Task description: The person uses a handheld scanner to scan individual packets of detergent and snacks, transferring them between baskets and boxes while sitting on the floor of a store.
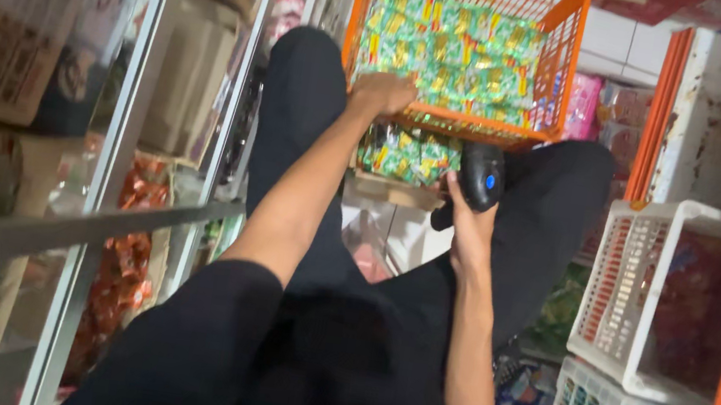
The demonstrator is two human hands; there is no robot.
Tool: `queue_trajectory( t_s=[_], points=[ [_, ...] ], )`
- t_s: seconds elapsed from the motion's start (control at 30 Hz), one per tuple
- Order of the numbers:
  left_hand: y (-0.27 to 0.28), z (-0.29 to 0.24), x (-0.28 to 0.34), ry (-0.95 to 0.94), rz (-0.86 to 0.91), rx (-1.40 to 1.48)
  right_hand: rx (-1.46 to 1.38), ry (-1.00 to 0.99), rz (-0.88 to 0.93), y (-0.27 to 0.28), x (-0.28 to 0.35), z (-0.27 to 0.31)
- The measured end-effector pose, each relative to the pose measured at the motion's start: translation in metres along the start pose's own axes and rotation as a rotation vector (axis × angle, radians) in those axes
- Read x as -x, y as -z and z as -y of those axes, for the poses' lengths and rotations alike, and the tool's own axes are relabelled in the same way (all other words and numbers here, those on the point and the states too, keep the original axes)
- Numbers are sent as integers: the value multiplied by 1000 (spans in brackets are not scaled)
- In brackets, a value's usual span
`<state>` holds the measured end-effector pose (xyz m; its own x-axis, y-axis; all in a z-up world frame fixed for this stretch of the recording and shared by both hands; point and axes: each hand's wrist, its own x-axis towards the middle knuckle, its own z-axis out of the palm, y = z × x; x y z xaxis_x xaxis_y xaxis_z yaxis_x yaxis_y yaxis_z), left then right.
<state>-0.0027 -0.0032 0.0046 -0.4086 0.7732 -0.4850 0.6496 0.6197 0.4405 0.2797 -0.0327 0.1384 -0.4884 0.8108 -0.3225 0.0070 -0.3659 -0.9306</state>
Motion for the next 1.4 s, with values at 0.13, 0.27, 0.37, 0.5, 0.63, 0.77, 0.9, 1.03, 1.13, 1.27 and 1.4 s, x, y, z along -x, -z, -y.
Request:
queue_trajectory(
  t_s=[0.13,0.27,0.37,0.5,0.63,0.77,0.9,1.03,1.13,1.27,1.4],
  points=[
    [-3,3,9,-15,-6,5,10,-27,18,1,-15,-1],
    [-6,1,-6,152,-88,35,-62,-163,5,-5,-25,40],
    [-18,3,-2,-16,-98,-98,148,-156,22,1,-62,66],
    [10,-1,-11,-28,77,-62,484,-73,285,16,-163,66],
    [16,-11,-38,-110,218,-224,999,159,604,15,-270,37],
    [-6,22,-77,-81,263,-238,1348,7,648,15,-293,10],
    [-30,45,-87,21,384,-430,1471,80,572,-6,-255,51],
    [-26,42,-84,-19,302,-492,1020,-229,1289,-35,-222,88],
    [7,36,-106,-52,428,-410,1091,-500,1590,-48,-201,50],
    [52,25,-107,-84,352,-239,1470,-423,1320,-38,-188,-42],
    [62,26,-141,-66,245,-135,1449,-355,1089,-1,-203,-134]
  ],
)
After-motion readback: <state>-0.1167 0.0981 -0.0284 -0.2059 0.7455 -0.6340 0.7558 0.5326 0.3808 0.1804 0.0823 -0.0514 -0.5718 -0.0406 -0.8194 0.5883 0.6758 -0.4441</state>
